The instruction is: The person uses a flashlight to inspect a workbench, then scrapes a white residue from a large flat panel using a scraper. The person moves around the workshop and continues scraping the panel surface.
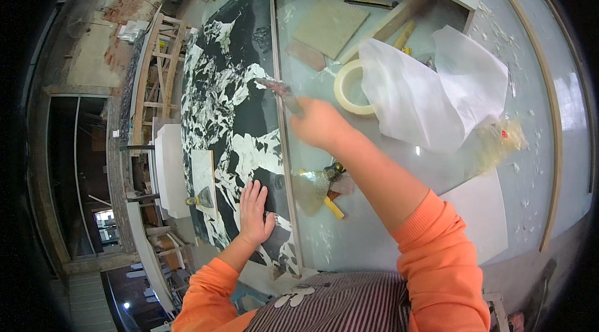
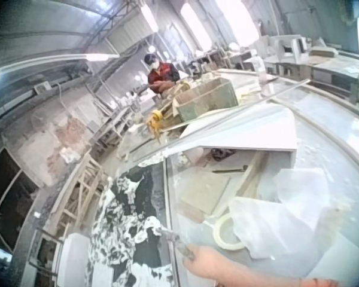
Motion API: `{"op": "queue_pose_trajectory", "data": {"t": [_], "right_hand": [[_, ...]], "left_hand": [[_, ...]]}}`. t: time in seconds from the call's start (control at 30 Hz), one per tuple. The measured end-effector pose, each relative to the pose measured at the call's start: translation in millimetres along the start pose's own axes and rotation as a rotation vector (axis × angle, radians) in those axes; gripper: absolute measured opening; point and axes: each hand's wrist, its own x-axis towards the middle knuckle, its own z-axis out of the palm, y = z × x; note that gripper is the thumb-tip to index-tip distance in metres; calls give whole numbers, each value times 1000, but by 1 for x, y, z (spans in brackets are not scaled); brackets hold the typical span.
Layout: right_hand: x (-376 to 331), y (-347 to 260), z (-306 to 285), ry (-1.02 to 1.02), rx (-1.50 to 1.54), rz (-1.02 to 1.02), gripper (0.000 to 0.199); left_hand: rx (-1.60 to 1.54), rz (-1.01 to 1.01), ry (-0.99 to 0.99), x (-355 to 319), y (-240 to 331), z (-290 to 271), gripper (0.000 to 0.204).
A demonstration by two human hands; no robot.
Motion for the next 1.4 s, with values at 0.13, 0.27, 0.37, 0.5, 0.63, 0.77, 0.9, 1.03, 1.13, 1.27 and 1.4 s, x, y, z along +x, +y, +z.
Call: {"op": "queue_pose_trajectory", "data": {"t": [0.13,0.27,0.37,0.5,0.63,0.77,0.9,1.03,1.13,1.27,1.4], "right_hand": [[33,4,-2,15,11,42,42],[65,10,0,66,-33,-23,38],[91,7,-2,50,8,69,33],[104,1,-7,61,75,87,30],[62,6,-2,14,92,62,37],[9,10,6,85,-1,-85,45],[5,3,1,29,57,-15,46],[43,-2,-4,38,59,29,46],[80,0,-1,106,49,27,42],[121,4,-2,97,109,117,38],[135,-1,-7,88,174,141,38]], "left_hand": [[0,-16,-21,-2,1,1,76],[8,-17,-27,-2,0,1,73],[-7,8,-10,1,-2,-1,72],[-9,-10,-13,2,-2,-1,72],[-11,-10,-21,0,0,-1,72],[-14,24,-14,0,-2,-1,70],[-4,11,-25,2,-3,-1,70],[-4,-9,-25,-1,-1,0,70],[-20,-24,-19,2,-2,-1,69],[-34,-34,-21,-1,1,-1,70],[-30,-25,-18,1,2,-4,70]]}}
